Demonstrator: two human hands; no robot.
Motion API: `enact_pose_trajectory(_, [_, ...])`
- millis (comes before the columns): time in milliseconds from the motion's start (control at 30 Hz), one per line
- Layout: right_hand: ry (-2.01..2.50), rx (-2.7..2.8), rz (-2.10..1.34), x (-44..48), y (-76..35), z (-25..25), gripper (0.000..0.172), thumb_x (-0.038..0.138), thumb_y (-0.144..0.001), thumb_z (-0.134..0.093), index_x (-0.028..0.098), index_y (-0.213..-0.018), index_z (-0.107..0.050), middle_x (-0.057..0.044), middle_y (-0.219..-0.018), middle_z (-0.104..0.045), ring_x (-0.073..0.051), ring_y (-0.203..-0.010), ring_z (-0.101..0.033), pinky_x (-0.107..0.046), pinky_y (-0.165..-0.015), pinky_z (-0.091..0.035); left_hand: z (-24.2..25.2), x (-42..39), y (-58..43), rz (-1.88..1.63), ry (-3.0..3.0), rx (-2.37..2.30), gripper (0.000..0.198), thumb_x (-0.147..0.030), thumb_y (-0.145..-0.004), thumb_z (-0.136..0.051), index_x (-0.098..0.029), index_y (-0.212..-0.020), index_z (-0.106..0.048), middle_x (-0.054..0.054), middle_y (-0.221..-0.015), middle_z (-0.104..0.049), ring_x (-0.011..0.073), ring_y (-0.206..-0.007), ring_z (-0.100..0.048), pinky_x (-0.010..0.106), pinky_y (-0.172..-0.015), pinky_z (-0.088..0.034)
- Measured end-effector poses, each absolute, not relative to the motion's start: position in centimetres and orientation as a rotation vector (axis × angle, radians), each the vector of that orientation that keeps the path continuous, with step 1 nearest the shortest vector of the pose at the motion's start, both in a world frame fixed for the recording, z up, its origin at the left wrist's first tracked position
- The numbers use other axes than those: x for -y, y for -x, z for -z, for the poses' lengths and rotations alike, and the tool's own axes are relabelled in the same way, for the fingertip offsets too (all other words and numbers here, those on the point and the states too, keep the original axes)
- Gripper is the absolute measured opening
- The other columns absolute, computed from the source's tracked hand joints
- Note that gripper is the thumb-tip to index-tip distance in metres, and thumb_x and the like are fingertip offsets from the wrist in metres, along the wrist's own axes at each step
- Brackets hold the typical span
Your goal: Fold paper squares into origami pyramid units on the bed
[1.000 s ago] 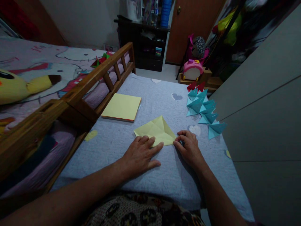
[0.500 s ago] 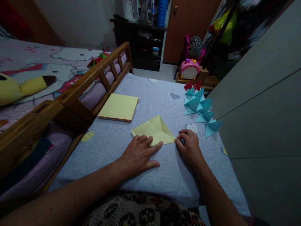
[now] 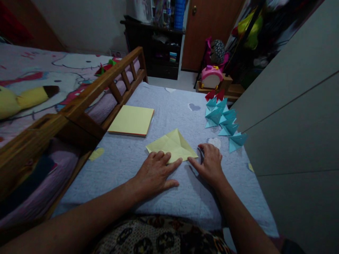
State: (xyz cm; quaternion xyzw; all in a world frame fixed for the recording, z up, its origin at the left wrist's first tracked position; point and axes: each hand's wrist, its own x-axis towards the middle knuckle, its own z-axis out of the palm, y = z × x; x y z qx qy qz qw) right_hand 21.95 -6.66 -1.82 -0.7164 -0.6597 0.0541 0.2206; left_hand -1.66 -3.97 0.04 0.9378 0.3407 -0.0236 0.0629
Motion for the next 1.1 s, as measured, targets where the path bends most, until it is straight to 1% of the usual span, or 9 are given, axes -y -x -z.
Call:
enact_pose_trajectory(100, [2.033, 1.846, -0.067, 6.4, -21.1, 1.8, 0.05, 0.057, -0.083, -0.063, 0.021, -0.114, -0.052, -0.014, -0.117, -0.058, -0.036, -0.112, -0.049, -0.052, -0.095, -0.036, -0.2, 4.0, 1.6, 0.082, -2.832, -1.038, 0.074, -0.07, -0.09, -0.054, -0.038, -0.153, -0.033, 0.009, -0.134, -0.052, 0.0318, -0.113, -0.044, 0.044, -0.096, -0.035])
enact_pose_trajectory(300, [2.081, 1.856, -0.036, 6.4, -21.2, 1.8, 0.051, 0.058, -0.082, -0.063, 0.02, -0.115, -0.052, -0.015, -0.121, -0.056, -0.037, -0.115, -0.048, -0.052, -0.098, -0.035, -0.1, 4.0, 1.6, 0.08, -2.82, -1.034, 0.075, -0.07, -0.089, -0.056, -0.037, -0.153, -0.035, 0.009, -0.135, -0.052, 0.0333, -0.115, -0.044, 0.046, -0.096, -0.036])
enact_pose_trajectory(467, [2.092, 1.842, -0.029, 6.5, -21.8, 1.9, 0.044, 0.051, -0.085, -0.062, 0.021, -0.116, -0.054, -0.014, -0.122, -0.057, -0.036, -0.116, -0.048, -0.052, -0.097, -0.037, -0.1, 3.9, 1.7, 0.083, -2.822, -1.034, 0.073, -0.07, -0.09, -0.055, -0.037, -0.152, -0.036, 0.01, -0.136, -0.051, 0.0328, -0.116, -0.044, 0.046, -0.096, -0.036])
enact_pose_trajectory(767, [2.118, 1.82, -0.012, 6.7, -22.6, 2.2, 0.036, 0.045, -0.089, -0.06, 0.022, -0.117, -0.058, -0.013, -0.122, -0.059, -0.035, -0.116, -0.049, -0.053, -0.098, -0.036, -0.3, 4.0, 1.5, 0.107, -2.822, -1.037, 0.073, -0.07, -0.09, -0.055, -0.035, -0.152, -0.037, 0.011, -0.136, -0.051, 0.0335, -0.116, -0.044, 0.046, -0.095, -0.036])
enact_pose_trajectory(933, [2.154, 1.752, -0.047, 6.4, -23.4, 2.5, 0.025, 0.037, -0.093, -0.054, 0.022, -0.111, -0.063, -0.012, -0.119, -0.061, -0.034, -0.112, -0.05, -0.053, -0.097, -0.036, -0.3, 4.0, 1.6, 0.114, -2.817, -1.04, 0.073, -0.07, -0.09, -0.054, -0.036, -0.152, -0.036, 0.011, -0.137, -0.051, 0.0329, -0.116, -0.044, 0.046, -0.095, -0.036])
enact_pose_trajectory(1033, [2.055, 1.692, -0.126, 6.6, -24.0, 2.4, 0.022, 0.03, -0.094, -0.05, 0.022, -0.109, -0.063, -0.011, -0.115, -0.063, -0.032, -0.11, -0.051, -0.051, -0.096, -0.037, -0.3, 4.0, 1.6, 0.12, -2.808, -1.039, 0.073, -0.069, -0.09, -0.055, -0.035, -0.152, -0.036, 0.011, -0.137, -0.051, 0.0329, -0.116, -0.044, 0.046, -0.096, -0.036])
enact_pose_trajectory(1100, [1.916, 1.703, -0.174, 6.9, -24.3, 2.2, 0.021, 0.027, -0.093, -0.049, 0.023, -0.107, -0.064, -0.01, -0.116, -0.062, -0.03, -0.113, -0.05, -0.05, -0.098, -0.037, -0.3, 4.0, 1.5, 0.113, -2.809, -1.038, 0.073, -0.069, -0.091, -0.055, -0.035, -0.153, -0.035, 0.01, -0.138, -0.05, 0.0328, -0.116, -0.043, 0.046, -0.097, -0.036])
